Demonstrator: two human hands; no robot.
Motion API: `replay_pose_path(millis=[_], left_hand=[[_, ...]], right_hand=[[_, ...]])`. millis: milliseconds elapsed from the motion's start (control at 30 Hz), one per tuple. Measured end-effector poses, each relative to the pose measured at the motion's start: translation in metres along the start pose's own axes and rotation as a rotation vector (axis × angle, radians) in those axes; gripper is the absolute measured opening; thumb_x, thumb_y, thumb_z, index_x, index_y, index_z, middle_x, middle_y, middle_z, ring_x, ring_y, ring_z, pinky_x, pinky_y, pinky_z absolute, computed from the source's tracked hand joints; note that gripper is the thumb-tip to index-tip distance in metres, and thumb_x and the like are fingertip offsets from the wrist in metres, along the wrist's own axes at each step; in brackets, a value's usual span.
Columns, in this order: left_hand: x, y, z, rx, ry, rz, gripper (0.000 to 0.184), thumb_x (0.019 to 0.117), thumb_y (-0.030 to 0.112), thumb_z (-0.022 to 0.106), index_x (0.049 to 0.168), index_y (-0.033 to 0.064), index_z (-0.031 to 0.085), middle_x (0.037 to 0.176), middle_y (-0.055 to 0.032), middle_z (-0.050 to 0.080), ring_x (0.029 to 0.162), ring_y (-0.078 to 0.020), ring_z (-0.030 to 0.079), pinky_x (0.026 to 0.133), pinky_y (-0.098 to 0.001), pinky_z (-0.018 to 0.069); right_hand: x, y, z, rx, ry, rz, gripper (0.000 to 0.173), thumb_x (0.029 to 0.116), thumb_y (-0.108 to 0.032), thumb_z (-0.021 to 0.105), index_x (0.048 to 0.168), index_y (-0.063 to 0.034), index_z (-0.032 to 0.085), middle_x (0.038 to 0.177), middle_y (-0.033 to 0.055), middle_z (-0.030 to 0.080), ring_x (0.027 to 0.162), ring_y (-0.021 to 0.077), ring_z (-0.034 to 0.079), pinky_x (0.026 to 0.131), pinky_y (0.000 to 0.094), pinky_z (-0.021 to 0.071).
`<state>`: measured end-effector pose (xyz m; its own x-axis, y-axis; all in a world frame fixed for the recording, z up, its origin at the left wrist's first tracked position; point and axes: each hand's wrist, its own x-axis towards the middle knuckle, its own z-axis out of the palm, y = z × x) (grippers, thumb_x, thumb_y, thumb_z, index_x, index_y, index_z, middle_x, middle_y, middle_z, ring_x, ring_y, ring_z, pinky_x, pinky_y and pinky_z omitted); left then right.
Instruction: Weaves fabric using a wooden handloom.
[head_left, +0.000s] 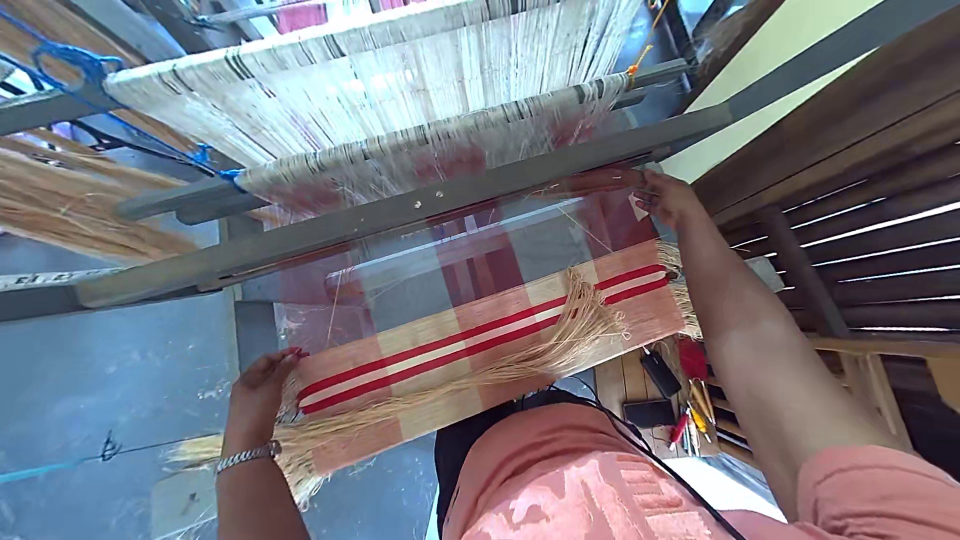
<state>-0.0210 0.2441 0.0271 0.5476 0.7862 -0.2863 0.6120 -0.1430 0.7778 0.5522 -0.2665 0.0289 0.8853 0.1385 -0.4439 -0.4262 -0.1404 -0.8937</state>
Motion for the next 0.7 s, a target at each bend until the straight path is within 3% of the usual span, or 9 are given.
replay_pose_path(millis=[133, 233, 333, 400, 533, 700], left_hand=[[-0.001, -0.006, 0.002, -0.017, 0.041, -0.028, 0.026, 0.1033, 0.025, 0.059, 0.110, 0.0019, 0.068, 0.101, -0.0033, 0.069, 0.090, -0.0032, 0.061, 0.085, -0.0267, 0.0507], [-0.004, -0.006, 0.002, -0.009, 0.049, -0.032, 0.024, 0.1029, 0.025, 0.060, 0.107, 0.0027, 0.069, 0.098, -0.0017, 0.068, 0.087, -0.0024, 0.061, 0.083, -0.0250, 0.0505], [-0.006, -0.004, 0.005, -0.014, 0.069, -0.027, 0.025, 0.1025, 0.026, 0.060, 0.106, 0.0025, 0.068, 0.096, -0.0016, 0.068, 0.084, -0.0022, 0.060, 0.081, -0.0248, 0.0502], [-0.008, -0.002, 0.007, -0.026, 0.079, -0.030, 0.024, 0.1029, 0.025, 0.060, 0.105, 0.0026, 0.068, 0.094, -0.0003, 0.066, 0.082, -0.0011, 0.059, 0.079, -0.0238, 0.0499], [-0.013, 0.001, 0.010, -0.047, 0.101, -0.044, 0.024, 0.1037, 0.026, 0.059, 0.105, 0.0034, 0.067, 0.092, 0.0014, 0.064, 0.080, 0.0004, 0.057, 0.078, -0.0219, 0.0490], [-0.014, 0.004, 0.013, -0.032, 0.117, -0.070, 0.028, 0.1039, 0.027, 0.059, 0.109, 0.0006, 0.066, 0.097, -0.0022, 0.064, 0.082, -0.0017, 0.057, 0.080, -0.0252, 0.0494]], right_hand=[[0.002, 0.001, 0.012, 0.065, 0.054, 0.042, 0.046, 0.1029, -0.037, 0.063, 0.137, -0.0071, 0.054, 0.116, 0.0065, 0.068, 0.092, 0.0135, 0.070, 0.078, 0.0290, 0.0589], [-0.007, -0.004, 0.002, 0.148, 0.103, 0.043, 0.043, 0.1097, -0.031, 0.050, 0.142, -0.0018, 0.048, 0.123, 0.0132, 0.066, 0.096, 0.0181, 0.072, 0.081, 0.0319, 0.0617], [-0.030, -0.008, -0.030, 0.220, 0.185, -0.025, 0.043, 0.1129, -0.028, 0.039, 0.143, 0.0019, 0.044, 0.123, 0.0177, 0.066, 0.094, 0.0227, 0.074, 0.081, 0.0352, 0.0640], [-0.049, -0.003, -0.061, 0.189, 0.250, -0.113, 0.041, 0.1125, -0.025, 0.039, 0.141, 0.0041, 0.045, 0.119, 0.0179, 0.068, 0.091, 0.0229, 0.076, 0.080, 0.0360, 0.0652], [-0.096, 0.008, -0.122, 0.140, 0.398, -0.214, 0.042, 0.1125, -0.023, 0.040, 0.144, 0.0045, 0.037, 0.121, 0.0183, 0.064, 0.092, 0.0220, 0.074, 0.083, 0.0361, 0.0638], [-0.148, 0.018, -0.162, 0.058, 0.502, -0.289, 0.039, 0.1121, -0.023, 0.042, 0.140, 0.0045, 0.039, 0.118, 0.0177, 0.063, 0.086, 0.0203, 0.074, 0.081, 0.0354, 0.0643]])
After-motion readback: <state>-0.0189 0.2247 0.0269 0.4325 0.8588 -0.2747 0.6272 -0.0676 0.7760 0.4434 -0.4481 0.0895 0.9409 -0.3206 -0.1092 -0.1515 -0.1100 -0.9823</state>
